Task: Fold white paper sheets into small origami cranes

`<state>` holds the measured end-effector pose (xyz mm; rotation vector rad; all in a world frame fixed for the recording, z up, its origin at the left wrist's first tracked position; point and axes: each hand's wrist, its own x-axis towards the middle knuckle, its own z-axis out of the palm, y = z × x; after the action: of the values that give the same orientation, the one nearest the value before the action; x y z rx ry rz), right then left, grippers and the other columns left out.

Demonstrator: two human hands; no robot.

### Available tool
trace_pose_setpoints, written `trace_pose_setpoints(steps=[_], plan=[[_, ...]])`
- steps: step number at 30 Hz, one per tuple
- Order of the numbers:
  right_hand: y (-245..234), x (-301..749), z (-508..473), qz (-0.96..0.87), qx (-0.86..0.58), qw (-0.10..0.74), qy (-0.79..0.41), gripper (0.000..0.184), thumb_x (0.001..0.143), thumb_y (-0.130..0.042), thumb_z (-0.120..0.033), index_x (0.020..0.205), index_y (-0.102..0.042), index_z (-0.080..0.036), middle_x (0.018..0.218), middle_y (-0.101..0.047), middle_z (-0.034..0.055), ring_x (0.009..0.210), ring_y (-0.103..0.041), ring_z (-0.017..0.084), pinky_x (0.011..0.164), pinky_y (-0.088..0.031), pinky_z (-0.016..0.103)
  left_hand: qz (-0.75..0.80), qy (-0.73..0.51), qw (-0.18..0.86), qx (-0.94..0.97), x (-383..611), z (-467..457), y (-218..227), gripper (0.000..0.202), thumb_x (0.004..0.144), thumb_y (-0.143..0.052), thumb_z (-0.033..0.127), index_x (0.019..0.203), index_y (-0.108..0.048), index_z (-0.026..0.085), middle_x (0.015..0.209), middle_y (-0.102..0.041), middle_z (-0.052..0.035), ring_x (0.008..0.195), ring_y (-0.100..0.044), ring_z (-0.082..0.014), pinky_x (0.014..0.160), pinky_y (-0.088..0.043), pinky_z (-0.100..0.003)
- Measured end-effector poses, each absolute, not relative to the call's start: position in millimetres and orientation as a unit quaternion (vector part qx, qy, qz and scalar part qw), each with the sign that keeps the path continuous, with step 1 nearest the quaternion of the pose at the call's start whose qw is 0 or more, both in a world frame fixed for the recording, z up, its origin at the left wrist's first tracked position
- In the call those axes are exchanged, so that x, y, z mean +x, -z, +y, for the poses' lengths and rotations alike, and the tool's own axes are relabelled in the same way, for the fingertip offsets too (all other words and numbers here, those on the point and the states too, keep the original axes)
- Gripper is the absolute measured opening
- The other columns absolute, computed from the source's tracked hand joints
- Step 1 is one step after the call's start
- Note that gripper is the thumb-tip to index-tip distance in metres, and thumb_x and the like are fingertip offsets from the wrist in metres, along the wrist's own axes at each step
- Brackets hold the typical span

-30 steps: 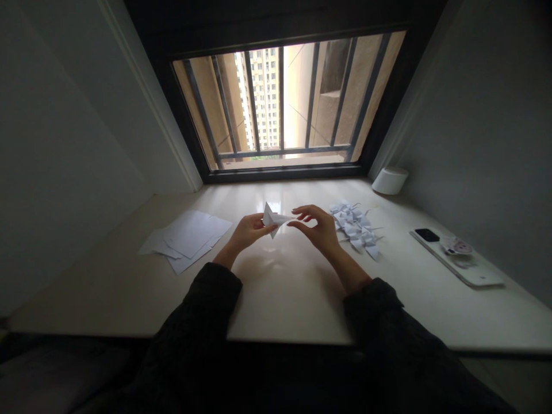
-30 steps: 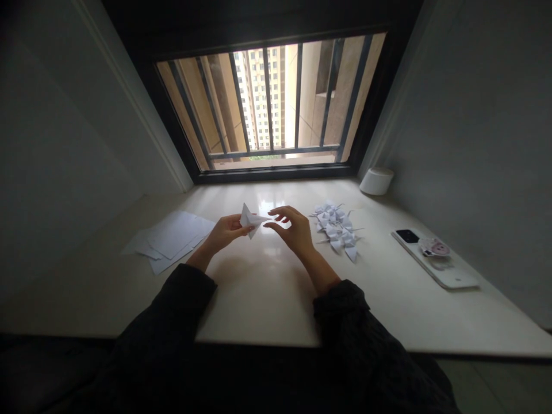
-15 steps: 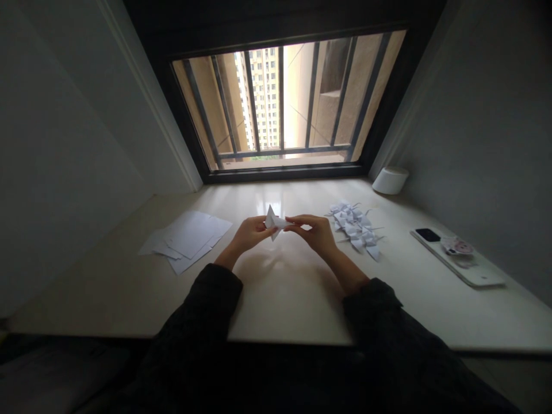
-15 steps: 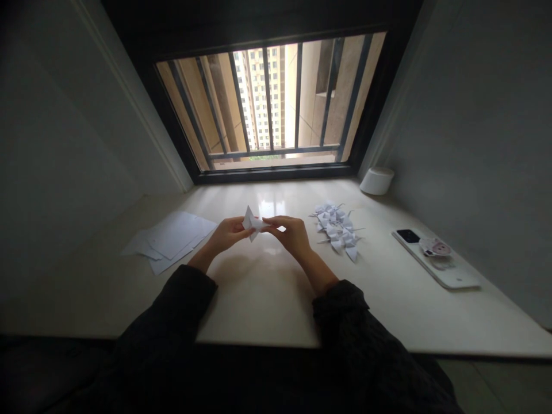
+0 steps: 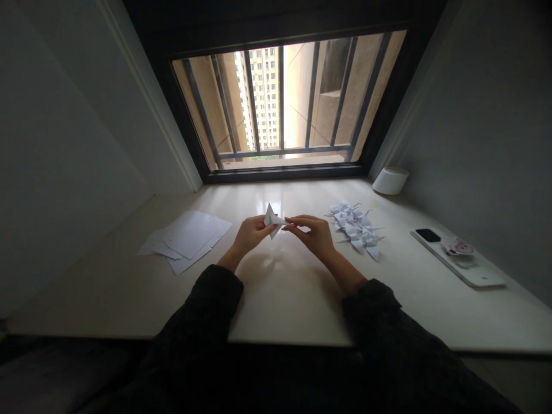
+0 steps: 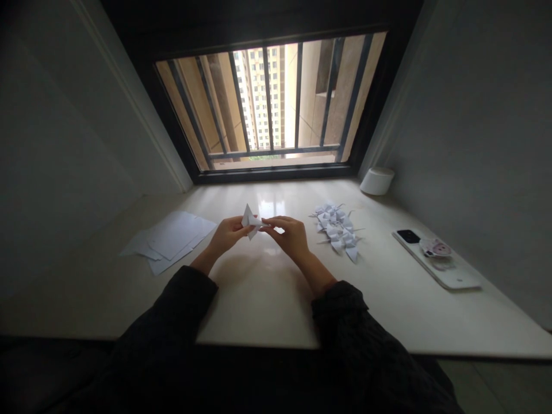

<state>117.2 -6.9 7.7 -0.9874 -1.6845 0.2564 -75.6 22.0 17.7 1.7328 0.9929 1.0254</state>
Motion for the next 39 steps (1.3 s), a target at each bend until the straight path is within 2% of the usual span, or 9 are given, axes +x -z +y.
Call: trace_pose_setpoints(steps=[4, 11, 18, 23, 26, 30, 34, 39], plan=[[-8.3, 116.7, -7.1, -0.69, -0.417, 0.573, -0.149, 0.02, 0.073, -0.071, -0.039, 0.09, -0.074, -0.028, 0.084, -0.074, 0.0018, 0.067, -0.067, 0.017, 0.057, -0.054, 0.028, 0.404, -0.418, 0.441, 0.684, -76.0, 22.9, -19.2, 0.05, 0.072, -0.069, 0.044, 0.112, -0.066, 0.014, 0.088, -0.073, -0.0081, 0.079, -0.066, -0.0206, 0.068, -0.05, -0.029], [-7.4, 116.8, -6.9, -0.697, -0.402, 0.581, -0.124, 0.016, 0.076, -0.071, -0.032, 0.091, -0.074, -0.03, 0.089, -0.074, 0.0008, 0.078, -0.07, 0.02, 0.072, -0.056, 0.033, 0.414, -0.41, 0.445, 0.68, -75.2, 22.8, -17.6, 0.049, 0.074, -0.067, 0.044, 0.112, -0.066, 0.014, 0.087, -0.073, -0.008, 0.077, -0.065, -0.0192, 0.066, -0.049, -0.028], [-10.1, 115.0, -9.5, -0.695, -0.408, 0.581, -0.11, 0.014, 0.079, -0.067, -0.034, 0.089, -0.074, -0.028, 0.086, -0.074, 0.0015, 0.078, -0.07, 0.019, 0.071, -0.056, 0.032, 0.413, -0.409, 0.441, 0.684, -75.8, 24.2, -14.7, 0.049, 0.074, -0.065, 0.044, 0.114, -0.065, 0.015, 0.084, -0.072, -0.0073, 0.076, -0.065, -0.0192, 0.066, -0.05, -0.028], [-10.6, 113.4, -12.1, -0.706, -0.406, 0.578, -0.048, 0.009, 0.08, -0.066, -0.031, 0.084, -0.073, -0.029, 0.085, -0.074, 0.0013, 0.077, -0.068, 0.019, 0.071, -0.055, 0.033, 0.414, -0.409, 0.464, 0.668, -73.8, 25.8, -11.5, 0.047, 0.074, -0.066, 0.045, 0.109, -0.067, 0.015, 0.088, -0.072, -0.0089, 0.08, -0.066, -0.0204, 0.064, -0.052, -0.027], [-11.6, 112.3, -13.8, -0.718, -0.392, 0.574, -0.034, 0.01, 0.078, -0.069, -0.031, 0.086, -0.073, -0.029, 0.086, -0.073, 0.0016, 0.078, -0.067, 0.019, 0.073, -0.054, 0.033, 0.417, -0.42, 0.484, 0.644, -73.0, 27.3, -11.6, 0.05, 0.075, -0.063, 0.044, 0.115, -0.063, 0.015, 0.094, -0.071, -0.0102, 0.082, -0.067, -0.0209, 0.064, -0.053, -0.028], [-12.6, 113.3, -11.0, -0.709, -0.395, 0.579, -0.086, 0.026, 0.074, -0.072, -0.036, 0.099, -0.071, -0.028, 0.091, -0.071, 0.0035, 0.08, -0.065, 0.018, 0.072, -0.053, 0.033, 0.402, -0.436, 0.519, 0.616, -72.9, 26.4, -16.1, 0.051, 0.075, -0.064, 0.042, 0.12, -0.059, 0.018, 0.099, -0.069, -0.0092, 0.083, -0.068, -0.0208, 0.067, -0.055, -0.03], [-10.5, 115.1, -3.1, -0.669, -0.394, 0.596, -0.204, 0.025, 0.078, -0.067, -0.037, 0.1, -0.071, -0.027, 0.09, -0.069, 0.0033, 0.073, -0.063, 0.015, 0.064, -0.052, 0.029, 0.382, -0.446, 0.546, 0.598, -72.3, 23.6, -18.7, 0.055, 0.069, -0.071, 0.036, 0.119, -0.06, 0.015, 0.093, -0.071, -0.0091, 0.079, -0.069, -0.0219, 0.075, -0.054, -0.037], [-9.6, 112.6, -0.9, -0.658, -0.38, 0.586, -0.281, 0.029, 0.072, -0.072, -0.038, 0.097, -0.072, -0.026, 0.09, -0.067, 0.0037, 0.071, -0.063, 0.014, 0.061, -0.051, 0.028, 0.381, -0.458, 0.528, 0.605, -69.2, 22.8, -15.8, 0.055, 0.062, -0.075, 0.026, 0.116, -0.064, 0.016, 0.092, -0.072, -0.0067, 0.083, -0.067, -0.0218, 0.08, -0.053, -0.038]])
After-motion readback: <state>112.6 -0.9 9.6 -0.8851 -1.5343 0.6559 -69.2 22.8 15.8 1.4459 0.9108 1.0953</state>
